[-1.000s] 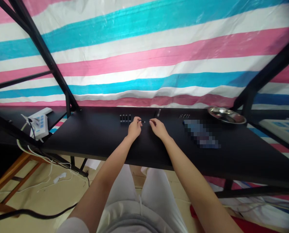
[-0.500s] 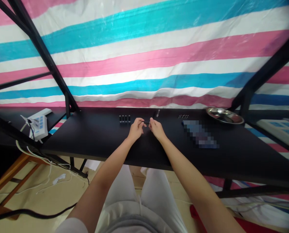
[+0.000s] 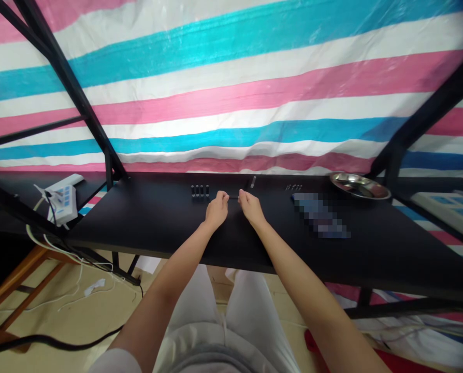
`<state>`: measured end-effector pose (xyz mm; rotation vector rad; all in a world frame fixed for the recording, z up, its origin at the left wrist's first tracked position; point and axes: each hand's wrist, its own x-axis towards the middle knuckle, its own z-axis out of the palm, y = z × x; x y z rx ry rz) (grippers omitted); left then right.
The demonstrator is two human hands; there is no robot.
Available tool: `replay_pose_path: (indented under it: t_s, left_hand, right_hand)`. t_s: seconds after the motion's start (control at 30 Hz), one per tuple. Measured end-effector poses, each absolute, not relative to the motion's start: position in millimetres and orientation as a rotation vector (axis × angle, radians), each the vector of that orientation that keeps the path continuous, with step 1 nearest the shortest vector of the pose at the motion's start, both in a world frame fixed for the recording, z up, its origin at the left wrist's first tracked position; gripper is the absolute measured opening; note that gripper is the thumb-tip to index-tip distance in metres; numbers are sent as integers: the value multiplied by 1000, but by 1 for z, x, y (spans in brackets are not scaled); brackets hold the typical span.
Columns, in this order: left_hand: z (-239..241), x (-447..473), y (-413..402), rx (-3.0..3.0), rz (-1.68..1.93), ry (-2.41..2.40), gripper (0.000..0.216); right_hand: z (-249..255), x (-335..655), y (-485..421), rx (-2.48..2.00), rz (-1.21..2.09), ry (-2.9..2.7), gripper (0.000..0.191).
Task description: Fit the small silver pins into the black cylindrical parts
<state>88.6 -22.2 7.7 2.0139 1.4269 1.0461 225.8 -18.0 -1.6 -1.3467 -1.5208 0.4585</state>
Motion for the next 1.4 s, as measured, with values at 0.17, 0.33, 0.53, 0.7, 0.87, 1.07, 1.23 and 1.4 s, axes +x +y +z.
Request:
replay_pose_path:
  t_s: [0.17,0.33,0.53,0.7,0.87,1.07,1.23,1.4]
  left_hand:
    - [12,89,-24,2037,996,1602,32]
    - [6,89,-15,1842,1110,1535,40]
    - [3,88,-9,1395,1149,1229,36]
    - [6,90,-9,1211,1155,1182,34]
    - [8,89,-9,1195,1180,1155,34]
    - [13,86,-10,1098,1206,1181,32]
    - [15,85,-10,1077,1235,1179,34]
    - [12,84,-9,1111,1273,1184,37]
  right_hand:
    - [1,222,-20,-1345,441,-1547,52]
    - [2,221,-22,-1337,432,-1594,51]
    - [4,221,-23,-1333,477,-1604,51]
    - [4,221,-23,-1320,459,-1622,50]
    - [3,221,-22,-1310,431,-1648,46]
    - [-2,226,-17,-1294,476,-1607,35]
    - [-8,229,-12,-1165,574,-1619,30]
    - [-11,232,-10,-1151,411,-1792,28]
